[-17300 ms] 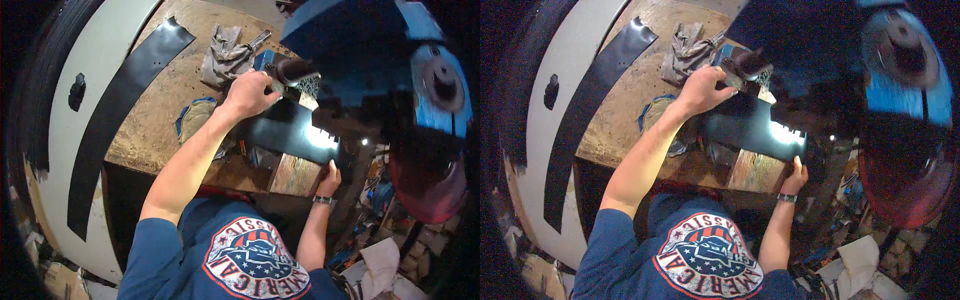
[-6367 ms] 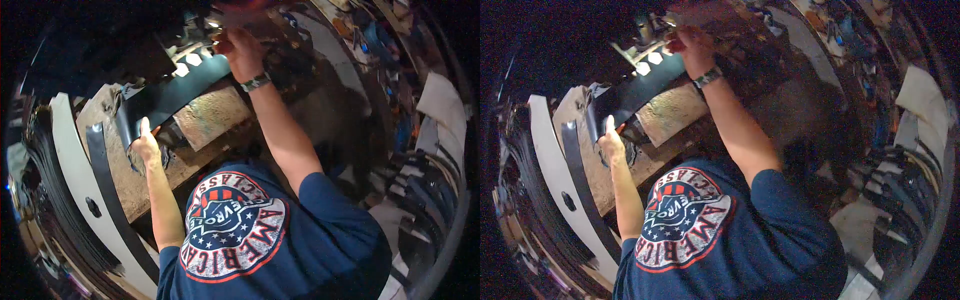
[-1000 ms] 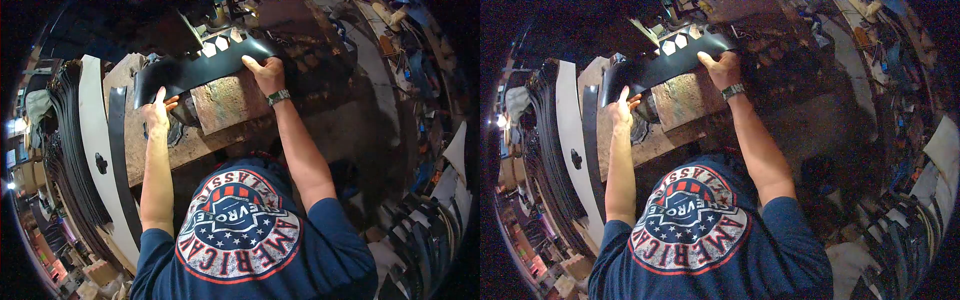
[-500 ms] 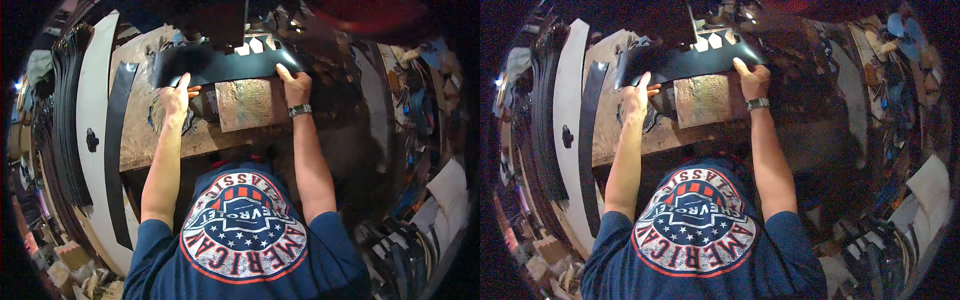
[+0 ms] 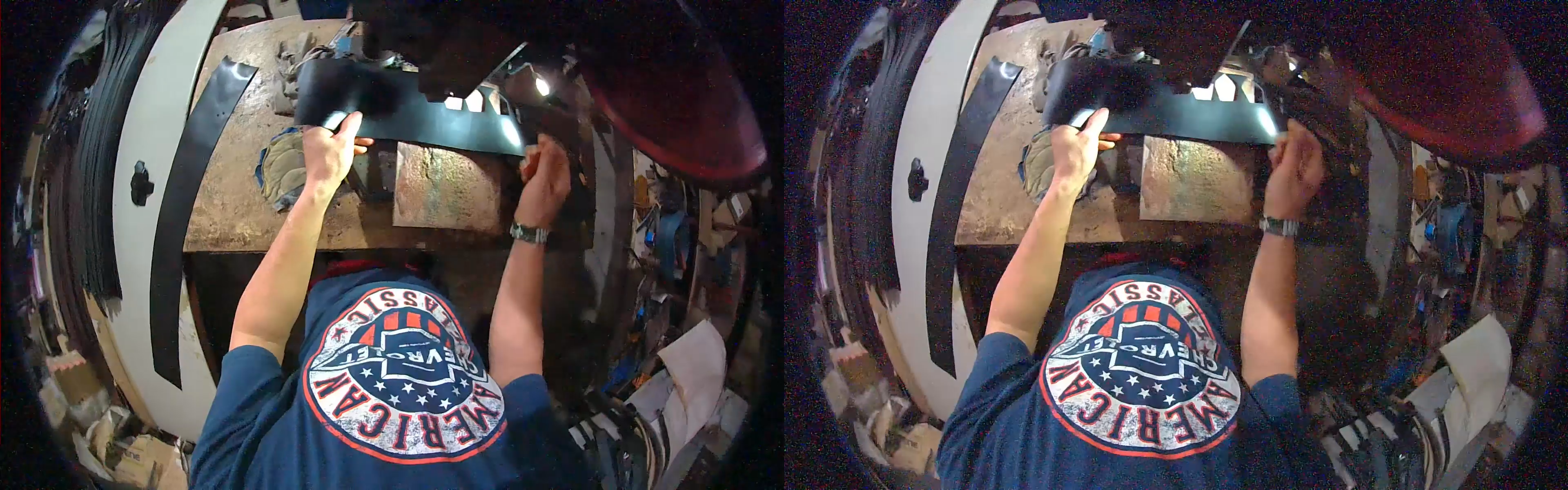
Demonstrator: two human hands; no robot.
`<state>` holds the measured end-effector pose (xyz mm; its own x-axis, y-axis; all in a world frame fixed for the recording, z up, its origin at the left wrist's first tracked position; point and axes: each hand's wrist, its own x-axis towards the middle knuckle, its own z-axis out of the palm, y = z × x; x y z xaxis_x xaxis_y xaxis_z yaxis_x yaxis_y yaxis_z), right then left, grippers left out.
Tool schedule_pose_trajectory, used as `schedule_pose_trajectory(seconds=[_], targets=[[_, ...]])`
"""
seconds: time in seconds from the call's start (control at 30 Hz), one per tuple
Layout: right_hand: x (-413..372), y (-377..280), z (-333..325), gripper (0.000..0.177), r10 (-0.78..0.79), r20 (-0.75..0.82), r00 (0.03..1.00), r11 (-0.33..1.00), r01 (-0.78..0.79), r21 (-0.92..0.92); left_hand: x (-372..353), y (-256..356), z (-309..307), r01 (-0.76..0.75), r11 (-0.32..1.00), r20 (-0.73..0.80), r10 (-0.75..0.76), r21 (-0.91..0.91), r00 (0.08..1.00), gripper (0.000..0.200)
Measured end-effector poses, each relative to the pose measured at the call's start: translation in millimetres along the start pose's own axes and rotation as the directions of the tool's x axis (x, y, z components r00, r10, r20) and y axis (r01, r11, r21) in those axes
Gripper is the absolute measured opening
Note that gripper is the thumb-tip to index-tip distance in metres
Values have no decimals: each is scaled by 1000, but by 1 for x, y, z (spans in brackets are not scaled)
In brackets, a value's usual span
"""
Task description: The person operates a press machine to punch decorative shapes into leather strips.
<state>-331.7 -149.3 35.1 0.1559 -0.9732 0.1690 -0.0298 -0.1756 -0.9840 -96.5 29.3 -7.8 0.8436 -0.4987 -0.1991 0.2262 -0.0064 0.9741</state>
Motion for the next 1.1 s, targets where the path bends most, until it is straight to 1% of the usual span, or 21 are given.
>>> schedule_pose_trajectory(seconds=[0.07, 0.1, 0.13, 0.17, 0.27, 0.4, 0.5, 0.57, 0.6, 0.63, 0.73, 0.8, 0.83, 0.87, 0.9, 0.93, 0.97, 1.0, 1.03, 1.07, 1.1], targets=[[8, -25, 19, 37, -17, 123, 992, 966, -16, 259, -2, 3, 1, -27, 1000, 16, 26, 15, 1000, 17], [13, -31, 25, 35, -23, 180, 983, 921, -49, 387, -6, 10, 1, -8, 998, 16, 7, 57, 1000, 16], [19, -34, 29, 33, -43, 240, 970, 857, -87, 507, -6, 10, 1, -22, 997, 24, 20, 72, 1000, 17], [27, -29, 31, 28, -57, 268, 962, 807, -114, 580, -6, 10, 1, -29, 998, 31, 27, 58, 999, 18], [41, -14, 33, 27, -125, 254, 959, 760, -72, 646, -7, 11, 2, -16, 999, 35, 15, 39, 999, 19], [45, -14, 35, 25, -37, 259, 965, 762, -140, 632, -5, 7, 0, -25, 1000, 29, 25, 4, 999, 19], [45, -19, 43, 27, 43, 221, 974, 731, -181, 658, -4, 5, 0, -26, 999, 19, 25, 22, 1000, 19], [56, -1, 42, 32, 117, 233, 965, 766, -237, 597, -2, 2, -1, 14, 1000, 1, -14, 14, 1000, 20], [57, -3, 45, 35, 158, 234, 959, 781, -266, 565, -1, 3, -1, -3, 1000, 2, 2, 21, 1000, 20], [58, -4, 51, 43, 266, 129, 955, 800, -294, 523, -2, 4, -1, -15, 999, 7, 14, 31, 1000, 20], [50, -6, 46, 49, 305, 176, 936, 793, -352, 497, -4, 7, -1, -15, 997, 21, 14, 77, 1000, 20], [36, -14, 40, 52, 342, 168, 924, 813, -381, 440, -8, 13, -1, -1, 991, 16, -1, 133, 1000, 20], [28, -18, 37, 54, 359, 165, 919, 822, -395, 410, -7, 11, -2, -12, 994, 36, 8, 108, 999, 20], [22, -20, 34, 53, 311, 119, 943, 904, -332, 271, -4, 6, -2, -22, 996, 52, 17, 81, 998, 20], [15, -20, 31, 53, 254, 84, 964, 957, -263, 119, -4, 9, -2, -30, 998, 66, 26, 51, 997, 21], [9, -20, 28, 52, 192, 59, 980, 981, -189, -40, -5, 13, -1, -38, 992, 65, 30, 119, 997, 21], [3, -16, 25, 47, 116, 69, 991, 985, -106, -133, -5, 17, -1, -46, 982, 62, 34, 186, 997, 21], [-3, -18, 25, 45, 44, 68, 997, 985, -33, -168, -7, 20, -1, -49, 966, 61, 35, 254, 998, 22], [-8, -22, 24, 43, -25, 67, 997, 979, 38, -202, -4, 13, -2, -120, 977, 99, 103, 179, 990, 21], [-12, -27, 25, 41, -97, 66, 993, 966, 110, -233, -7, 14, -5, -64, 980, 144, 37, 191, 989, 20], [-17, -35, 24, 32, -157, 83, 984, 945, 174, -277, -11, 18, -9, -10, 979, 189, -30, 206, 982, 19]])
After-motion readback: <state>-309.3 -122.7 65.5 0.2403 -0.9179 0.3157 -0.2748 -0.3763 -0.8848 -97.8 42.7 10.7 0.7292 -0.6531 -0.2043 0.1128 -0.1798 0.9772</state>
